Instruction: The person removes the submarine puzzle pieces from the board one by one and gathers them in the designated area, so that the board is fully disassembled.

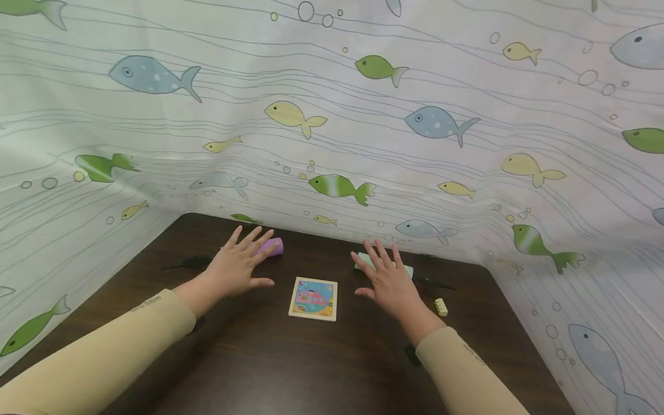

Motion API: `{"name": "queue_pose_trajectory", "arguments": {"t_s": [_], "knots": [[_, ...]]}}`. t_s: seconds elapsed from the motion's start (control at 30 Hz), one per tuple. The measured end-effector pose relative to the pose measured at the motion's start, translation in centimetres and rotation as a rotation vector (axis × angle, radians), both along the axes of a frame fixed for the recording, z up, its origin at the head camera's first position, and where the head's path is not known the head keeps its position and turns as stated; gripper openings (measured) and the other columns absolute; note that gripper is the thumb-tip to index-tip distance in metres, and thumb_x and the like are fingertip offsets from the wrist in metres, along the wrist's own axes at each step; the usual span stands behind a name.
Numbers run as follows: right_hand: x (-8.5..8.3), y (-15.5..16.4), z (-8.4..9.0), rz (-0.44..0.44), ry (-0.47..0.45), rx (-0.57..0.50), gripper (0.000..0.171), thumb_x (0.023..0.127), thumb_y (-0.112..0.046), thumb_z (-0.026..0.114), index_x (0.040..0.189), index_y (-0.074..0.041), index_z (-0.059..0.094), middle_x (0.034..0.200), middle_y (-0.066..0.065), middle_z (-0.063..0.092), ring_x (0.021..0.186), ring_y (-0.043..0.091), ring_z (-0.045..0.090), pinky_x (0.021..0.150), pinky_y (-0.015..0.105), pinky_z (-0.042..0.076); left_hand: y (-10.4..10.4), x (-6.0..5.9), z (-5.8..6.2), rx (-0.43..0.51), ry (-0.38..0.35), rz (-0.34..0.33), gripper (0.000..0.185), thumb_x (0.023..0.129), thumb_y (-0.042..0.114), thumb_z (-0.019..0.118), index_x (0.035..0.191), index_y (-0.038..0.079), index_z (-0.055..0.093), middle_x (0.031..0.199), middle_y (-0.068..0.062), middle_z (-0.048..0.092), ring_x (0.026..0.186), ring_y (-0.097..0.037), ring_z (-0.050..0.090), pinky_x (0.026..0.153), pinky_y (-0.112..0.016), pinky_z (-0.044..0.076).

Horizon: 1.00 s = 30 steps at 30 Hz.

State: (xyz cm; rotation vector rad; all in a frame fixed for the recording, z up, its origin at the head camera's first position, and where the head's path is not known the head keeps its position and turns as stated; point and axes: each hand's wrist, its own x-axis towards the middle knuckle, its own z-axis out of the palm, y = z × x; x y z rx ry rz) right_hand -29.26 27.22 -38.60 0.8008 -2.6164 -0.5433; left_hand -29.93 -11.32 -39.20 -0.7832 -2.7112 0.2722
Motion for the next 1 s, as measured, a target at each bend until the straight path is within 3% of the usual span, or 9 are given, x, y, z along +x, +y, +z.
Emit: {"name": "queue_pose_trajectory", "arguments": {"t_s": [0.27, 0.57, 0.87, 1.0], "knots": [[0.0, -0.1, -0.6, 0.036, 0.023, -0.033, 0.089, 0.089, -0.069, 0.053, 0.160, -0.026, 0.020, 0.165, 0.012, 0.003, 0.149, 0.032, -0.003, 0.114, 0.060, 0.008, 0.1, 0.0, -0.8, -0.023, 0.002, 0.016, 0.093, 0.087, 0.079, 0.040, 0.158, 0.022, 0.025, 0.165, -0.006, 0.007, 0.150, -0.031, 0.002, 0.112, -0.054, -0.015], [0.2, -1.4, -1.3, 0.016, -0.058, -0.063, 0.087, 0.091, -0.067, 0.052, 0.160, -0.027, 0.017, 0.165, 0.010, -0.001, 0.149, 0.031, -0.008, 0.115, 0.056, -0.002, 1.2, 0.7, -1.4, -0.015, -0.060, 0.001, 0.093, 0.088, 0.078, 0.042, 0.159, 0.022, 0.022, 0.164, -0.008, 0.013, 0.149, -0.032, 0.005, 0.114, -0.058, -0.005], [-0.4, -3.5, -2.2, 0.043, -0.100, -0.116, 0.083, 0.091, -0.065, 0.055, 0.158, -0.025, 0.027, 0.163, 0.014, 0.016, 0.148, 0.036, 0.010, 0.115, 0.058, 0.009, 3.9, 1.0, -2.1, -0.034, -0.283, 0.052, 0.089, 0.089, 0.078, 0.038, 0.159, 0.024, 0.023, 0.164, -0.006, 0.014, 0.149, -0.032, 0.008, 0.114, -0.059, 0.000], [-1.2, -5.7, -3.2, 0.022, -0.224, -0.204, 0.073, 0.093, -0.060, 0.056, 0.154, -0.024, 0.038, 0.162, 0.015, 0.019, 0.148, 0.037, 0.009, 0.114, 0.059, 0.012, 5.0, 0.8, -2.4, -0.021, -0.419, 0.084, 0.089, 0.089, 0.079, 0.036, 0.159, 0.026, 0.022, 0.164, -0.005, 0.014, 0.149, -0.031, 0.009, 0.114, -0.059, -0.001]]}}
